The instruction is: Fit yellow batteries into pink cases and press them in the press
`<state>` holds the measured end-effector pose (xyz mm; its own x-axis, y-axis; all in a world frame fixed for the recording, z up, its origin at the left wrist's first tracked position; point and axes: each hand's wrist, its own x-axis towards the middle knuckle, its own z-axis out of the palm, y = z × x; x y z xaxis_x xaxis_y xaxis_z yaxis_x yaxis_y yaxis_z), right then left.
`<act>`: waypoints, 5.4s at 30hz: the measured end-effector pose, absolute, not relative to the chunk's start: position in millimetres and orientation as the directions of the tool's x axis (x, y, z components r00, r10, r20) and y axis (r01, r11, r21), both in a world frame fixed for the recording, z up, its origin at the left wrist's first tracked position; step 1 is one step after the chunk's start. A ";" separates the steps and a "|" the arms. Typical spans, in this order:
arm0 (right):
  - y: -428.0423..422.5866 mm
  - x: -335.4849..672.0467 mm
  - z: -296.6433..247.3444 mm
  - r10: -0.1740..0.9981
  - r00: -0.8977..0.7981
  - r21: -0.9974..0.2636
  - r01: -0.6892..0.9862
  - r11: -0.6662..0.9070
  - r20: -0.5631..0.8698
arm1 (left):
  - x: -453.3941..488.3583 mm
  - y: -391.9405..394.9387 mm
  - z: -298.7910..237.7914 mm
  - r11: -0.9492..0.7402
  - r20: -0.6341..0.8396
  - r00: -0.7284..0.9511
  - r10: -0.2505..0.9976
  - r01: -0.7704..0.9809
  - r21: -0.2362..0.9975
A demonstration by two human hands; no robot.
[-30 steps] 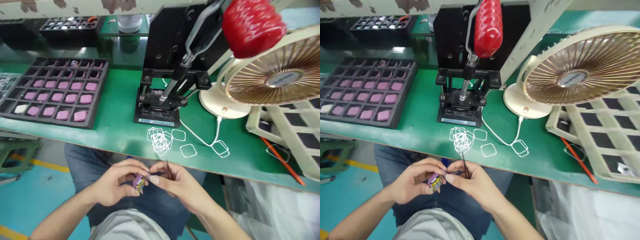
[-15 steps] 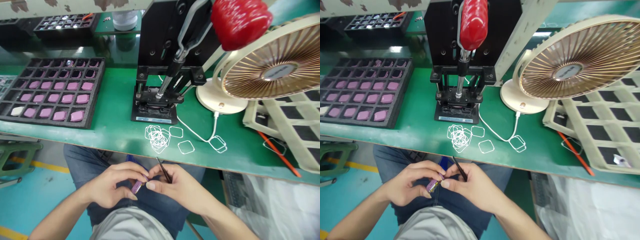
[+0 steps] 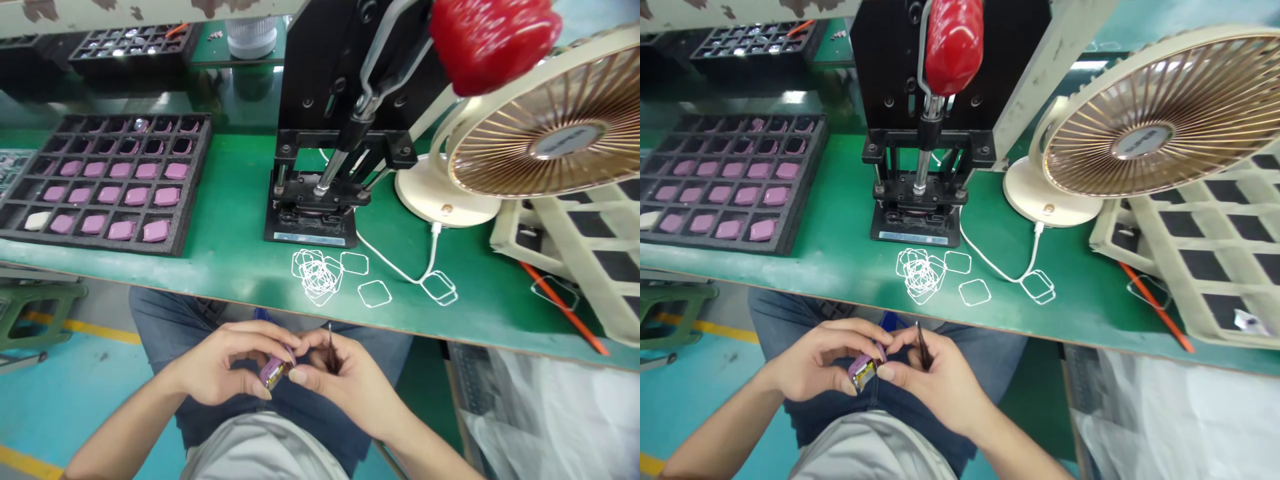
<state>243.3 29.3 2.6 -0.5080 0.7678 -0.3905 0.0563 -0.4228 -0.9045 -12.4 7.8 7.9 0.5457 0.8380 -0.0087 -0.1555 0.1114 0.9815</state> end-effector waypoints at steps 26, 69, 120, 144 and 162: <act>16.8 234.3 19.7 0.773 -0.412 -0.710 0.333 0.621 0.483 | 12.6 4.2 -10.0 0.168 -0.041 0.236 0.971 -0.551 0.818; 26.9 225.5 9.6 0.842 -0.415 -0.776 0.379 0.504 0.345 | 39.7 -12.2 -0.1 0.095 -0.178 -0.138 0.974 -0.463 0.881; 228.4 237.3 165.6 0.171 -0.488 0.088 0.464 0.882 0.856 | 38.3 157.8 34.2 -0.489 0.368 0.325 0.871 0.652 0.580; 230.5 233.7 34.9 0.751 -0.617 -0.023 0.769 0.639 0.234 | -10.4 131.1 34.0 -0.444 0.548 0.044 0.835 0.643 0.625; 140.7 305.2 50.1 0.548 -0.534 -0.045 0.689 0.724 0.644 | 46.8 193.8 23.5 -0.626 0.469 0.474 0.745 0.740 0.247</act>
